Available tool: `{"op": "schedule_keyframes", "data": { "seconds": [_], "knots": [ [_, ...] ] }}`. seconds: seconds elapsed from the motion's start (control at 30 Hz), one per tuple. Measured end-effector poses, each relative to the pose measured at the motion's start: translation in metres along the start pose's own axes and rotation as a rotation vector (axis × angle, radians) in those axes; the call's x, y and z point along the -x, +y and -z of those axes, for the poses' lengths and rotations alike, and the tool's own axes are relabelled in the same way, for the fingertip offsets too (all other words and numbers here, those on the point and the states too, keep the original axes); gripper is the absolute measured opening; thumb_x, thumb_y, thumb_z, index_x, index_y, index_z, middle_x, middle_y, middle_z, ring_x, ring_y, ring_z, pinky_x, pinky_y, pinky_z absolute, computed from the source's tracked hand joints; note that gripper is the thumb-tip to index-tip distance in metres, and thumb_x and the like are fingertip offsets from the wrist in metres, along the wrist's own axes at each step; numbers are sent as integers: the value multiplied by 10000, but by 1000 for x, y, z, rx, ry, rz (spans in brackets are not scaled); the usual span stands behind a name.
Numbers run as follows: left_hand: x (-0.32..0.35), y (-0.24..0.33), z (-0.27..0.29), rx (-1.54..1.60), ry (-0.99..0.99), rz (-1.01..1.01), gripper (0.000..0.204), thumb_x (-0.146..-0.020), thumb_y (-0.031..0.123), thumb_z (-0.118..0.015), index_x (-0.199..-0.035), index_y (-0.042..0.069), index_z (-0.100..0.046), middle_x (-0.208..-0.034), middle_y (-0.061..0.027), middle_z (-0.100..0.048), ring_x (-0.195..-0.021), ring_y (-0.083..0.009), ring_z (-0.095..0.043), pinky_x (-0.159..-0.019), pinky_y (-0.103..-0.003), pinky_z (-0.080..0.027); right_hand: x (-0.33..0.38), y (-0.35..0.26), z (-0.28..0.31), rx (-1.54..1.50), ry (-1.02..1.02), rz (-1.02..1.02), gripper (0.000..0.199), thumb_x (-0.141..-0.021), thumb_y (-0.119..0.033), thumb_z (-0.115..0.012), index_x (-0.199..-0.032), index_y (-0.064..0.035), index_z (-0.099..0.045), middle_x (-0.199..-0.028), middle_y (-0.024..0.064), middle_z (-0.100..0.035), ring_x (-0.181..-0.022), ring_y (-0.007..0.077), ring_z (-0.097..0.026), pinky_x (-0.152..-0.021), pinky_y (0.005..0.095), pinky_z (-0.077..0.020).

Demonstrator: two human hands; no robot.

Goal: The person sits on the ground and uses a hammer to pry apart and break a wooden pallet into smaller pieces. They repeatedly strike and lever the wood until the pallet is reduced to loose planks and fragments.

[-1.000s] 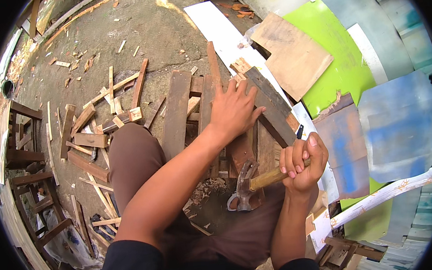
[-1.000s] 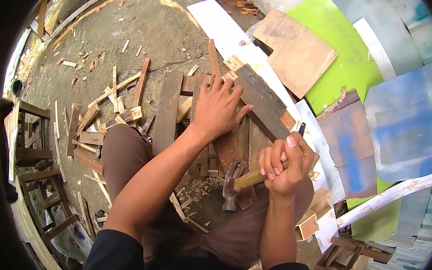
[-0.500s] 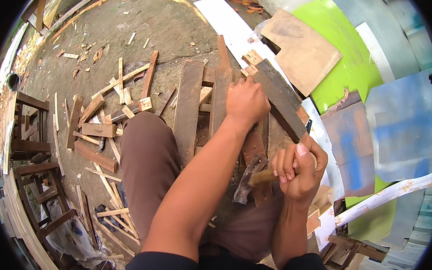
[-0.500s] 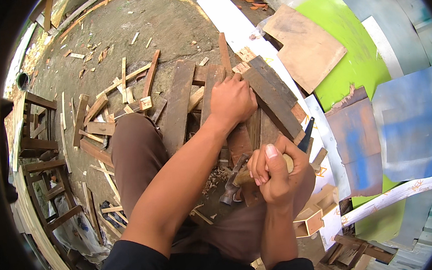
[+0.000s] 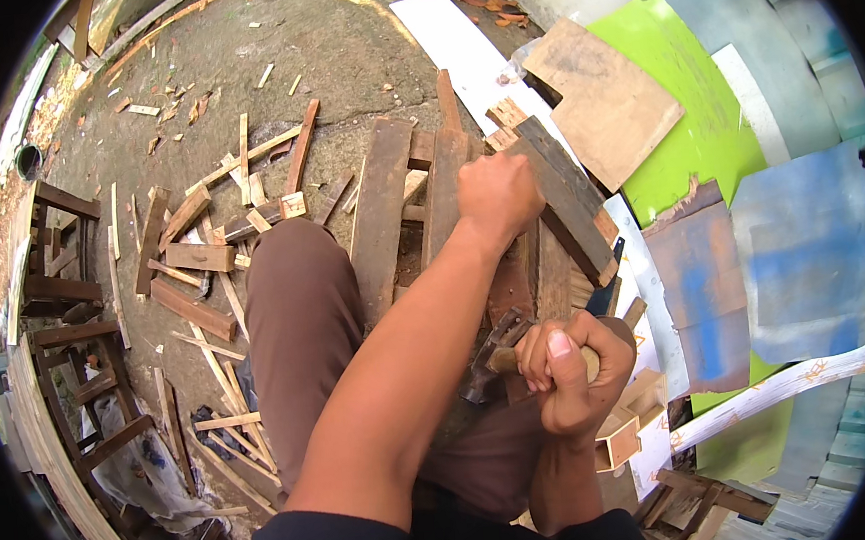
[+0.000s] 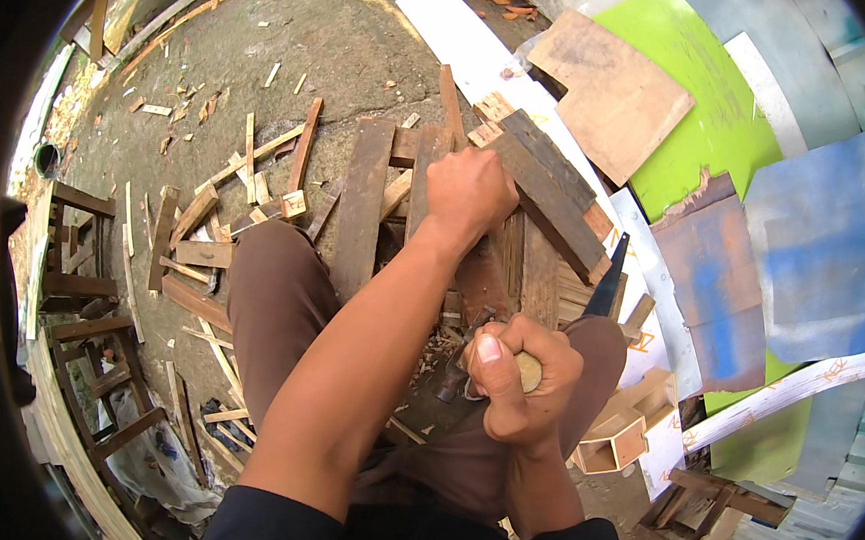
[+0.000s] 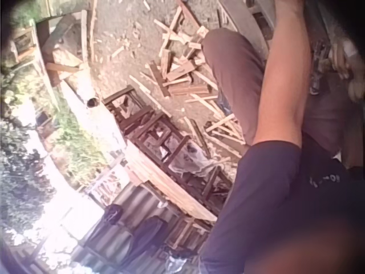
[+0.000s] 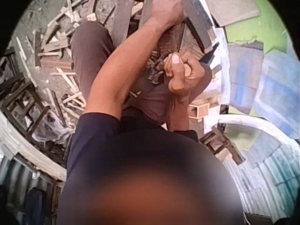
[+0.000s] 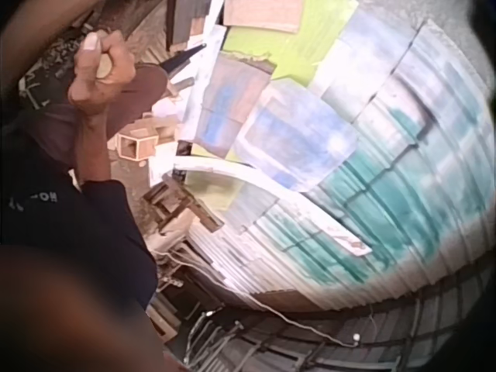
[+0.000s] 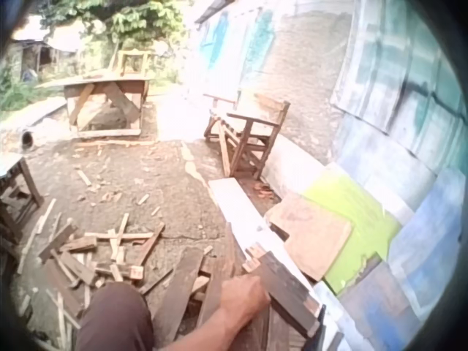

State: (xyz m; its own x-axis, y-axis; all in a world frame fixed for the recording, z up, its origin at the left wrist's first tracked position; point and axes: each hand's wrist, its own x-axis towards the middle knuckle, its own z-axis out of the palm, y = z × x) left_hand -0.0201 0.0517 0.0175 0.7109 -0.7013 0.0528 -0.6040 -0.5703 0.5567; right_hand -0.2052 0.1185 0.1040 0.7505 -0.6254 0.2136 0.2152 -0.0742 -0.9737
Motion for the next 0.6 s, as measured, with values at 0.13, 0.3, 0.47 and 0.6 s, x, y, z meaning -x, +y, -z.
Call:
{"op": "schedule_keyframes", "data": {
  "seconds": [0.13,0.3,0.47,0.6],
  "knots": [
    [0,0,3,6,-15,8,148,-775,150,-669,-786,65,-790,-854,-199,-769,-810,-357,-776,-728,-435,-614,7,3,-3,1,75,-14,316,-928,-21,-633,-665,-13,-459,-573,44,-519,-493,101,-455,-489,282,-383],
    [1,-1,7,-26,-34,16,184,-801,176,-652,-800,52,-789,-867,-211,-768,-831,-365,-775,-732,-442,-615,13,7,-9,68,14,57,301,-885,21,-640,-663,-13,-439,-568,49,-466,-466,122,-417,-464,304,-343],
    [4,-8,4,-12,31,-6,268,-843,241,-626,-787,25,-773,-826,-226,-751,-780,-394,-759,-711,-477,-612,17,10,-19,137,-31,188,306,-887,31,-640,-659,-21,-442,-568,51,-448,-456,148,-414,-462,309,-340],
    [8,-15,7,3,64,12,327,-873,287,-613,-781,12,-764,-800,-240,-737,-749,-406,-749,-702,-502,-608,20,10,-19,217,-74,104,316,-893,17,-645,-657,-21,-438,-565,52,-454,-458,137,-416,-465,308,-344]
  ]
}}
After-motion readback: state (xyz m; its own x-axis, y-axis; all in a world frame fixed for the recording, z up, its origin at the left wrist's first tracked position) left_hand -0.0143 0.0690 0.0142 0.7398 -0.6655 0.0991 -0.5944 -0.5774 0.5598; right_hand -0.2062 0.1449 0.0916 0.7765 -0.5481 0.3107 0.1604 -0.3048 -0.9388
